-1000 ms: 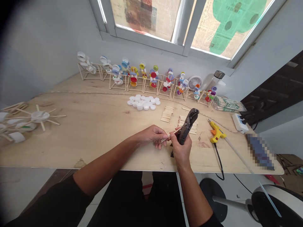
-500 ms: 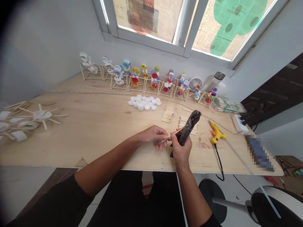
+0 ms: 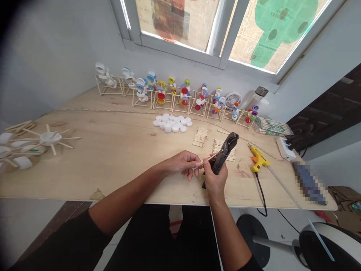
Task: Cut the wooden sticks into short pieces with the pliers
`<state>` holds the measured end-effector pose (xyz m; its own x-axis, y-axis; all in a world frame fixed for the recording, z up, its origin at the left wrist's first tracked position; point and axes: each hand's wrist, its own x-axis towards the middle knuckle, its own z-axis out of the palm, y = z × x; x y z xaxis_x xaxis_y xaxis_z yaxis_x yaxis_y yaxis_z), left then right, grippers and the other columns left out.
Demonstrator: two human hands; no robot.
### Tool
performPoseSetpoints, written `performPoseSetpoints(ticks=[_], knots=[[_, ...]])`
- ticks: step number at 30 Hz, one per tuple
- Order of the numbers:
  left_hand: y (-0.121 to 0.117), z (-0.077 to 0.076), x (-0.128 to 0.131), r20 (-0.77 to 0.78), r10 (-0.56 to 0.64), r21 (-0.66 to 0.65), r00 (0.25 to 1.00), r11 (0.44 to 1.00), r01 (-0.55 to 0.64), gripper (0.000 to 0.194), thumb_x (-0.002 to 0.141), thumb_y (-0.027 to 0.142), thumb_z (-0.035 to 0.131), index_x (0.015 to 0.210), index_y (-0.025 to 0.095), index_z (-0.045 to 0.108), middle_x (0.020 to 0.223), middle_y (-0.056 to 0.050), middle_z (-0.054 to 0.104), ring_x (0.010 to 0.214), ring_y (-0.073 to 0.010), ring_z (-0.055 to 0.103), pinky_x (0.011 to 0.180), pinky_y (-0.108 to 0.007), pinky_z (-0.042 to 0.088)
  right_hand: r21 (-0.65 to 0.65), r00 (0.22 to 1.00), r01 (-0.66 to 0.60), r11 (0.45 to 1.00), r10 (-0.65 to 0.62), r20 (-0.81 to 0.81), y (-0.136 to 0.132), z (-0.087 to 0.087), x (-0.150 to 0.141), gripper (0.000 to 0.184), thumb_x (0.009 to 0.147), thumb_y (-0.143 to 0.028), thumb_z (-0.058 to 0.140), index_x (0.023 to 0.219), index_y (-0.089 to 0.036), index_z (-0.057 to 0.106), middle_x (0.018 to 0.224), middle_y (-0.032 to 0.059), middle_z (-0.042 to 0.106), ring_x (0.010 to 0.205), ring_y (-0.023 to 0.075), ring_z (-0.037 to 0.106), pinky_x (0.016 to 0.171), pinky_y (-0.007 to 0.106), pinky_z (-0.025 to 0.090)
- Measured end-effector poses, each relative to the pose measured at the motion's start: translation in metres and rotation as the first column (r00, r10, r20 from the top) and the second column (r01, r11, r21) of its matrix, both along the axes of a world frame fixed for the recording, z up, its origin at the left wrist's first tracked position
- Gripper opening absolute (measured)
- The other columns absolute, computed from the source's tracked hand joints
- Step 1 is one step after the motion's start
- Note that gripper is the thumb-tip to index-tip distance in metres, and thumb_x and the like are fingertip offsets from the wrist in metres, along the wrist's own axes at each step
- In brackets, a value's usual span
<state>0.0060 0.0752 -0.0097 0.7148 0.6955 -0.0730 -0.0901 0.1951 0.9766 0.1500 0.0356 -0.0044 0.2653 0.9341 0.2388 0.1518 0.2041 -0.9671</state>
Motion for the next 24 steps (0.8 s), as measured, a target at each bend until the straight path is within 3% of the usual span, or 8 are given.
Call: performPoseSetpoints(ticks=[9,15,19,24], knots=[[0.000,0.007,-0.005,0.024,0.093,0.030,0.995,0.995,-0.094,0.028,0.077,0.039,0.056,0.075,0.012,0.055,0.062,-0.001,0.063,0.041,-0.0056,0.054,0.038,-0.015,0.033,-0.063,0.998,-0.061,0.996,0.060,-0.015,-0.016,0.018,0.013,0.031,0.072,-0.028,0.062,0.100,-0.018,0.052,0.084,0.0019,0.060,0.070,0.0147,0.057,0.069,0.030,0.045],[-0.001,0.012,-0.009,0.030,0.166,0.063,0.986,0.984,-0.167,0.024,0.078,0.035,0.055,0.073,0.011,0.053,0.062,-0.002,0.062,0.037,-0.0041,0.049,0.035,-0.015,0.029,-0.225,0.968,-0.212,0.951,0.236,0.088,-0.048,0.026,0.032,0.029,0.077,-0.032,0.056,0.102,-0.019,0.049,0.085,0.0033,0.060,0.072,0.0163,0.056,0.067,0.029,0.045],[-0.006,0.027,-0.015,0.026,0.203,0.121,0.979,0.971,-0.204,0.024,0.079,0.035,0.054,0.073,0.011,0.053,0.062,-0.002,0.061,0.038,-0.0040,0.049,0.036,-0.015,0.029,-0.268,0.942,-0.241,0.933,0.291,0.165,-0.064,0.029,0.038,0.028,0.078,-0.033,0.054,0.102,-0.019,0.049,0.083,0.0025,0.060,0.072,0.0165,0.055,0.069,0.028,0.044],[-0.023,0.059,-0.022,-0.048,0.238,0.207,0.970,0.953,-0.223,0.026,0.078,0.036,0.054,0.073,0.011,0.053,0.063,-0.001,0.061,0.038,-0.0034,0.046,0.038,-0.016,0.032,-0.297,0.914,-0.271,0.916,0.342,0.219,-0.071,0.033,0.037,0.029,0.079,-0.032,0.051,0.105,-0.019,0.048,0.086,0.0032,0.060,0.076,0.0179,0.056,0.070,0.028,0.044]])
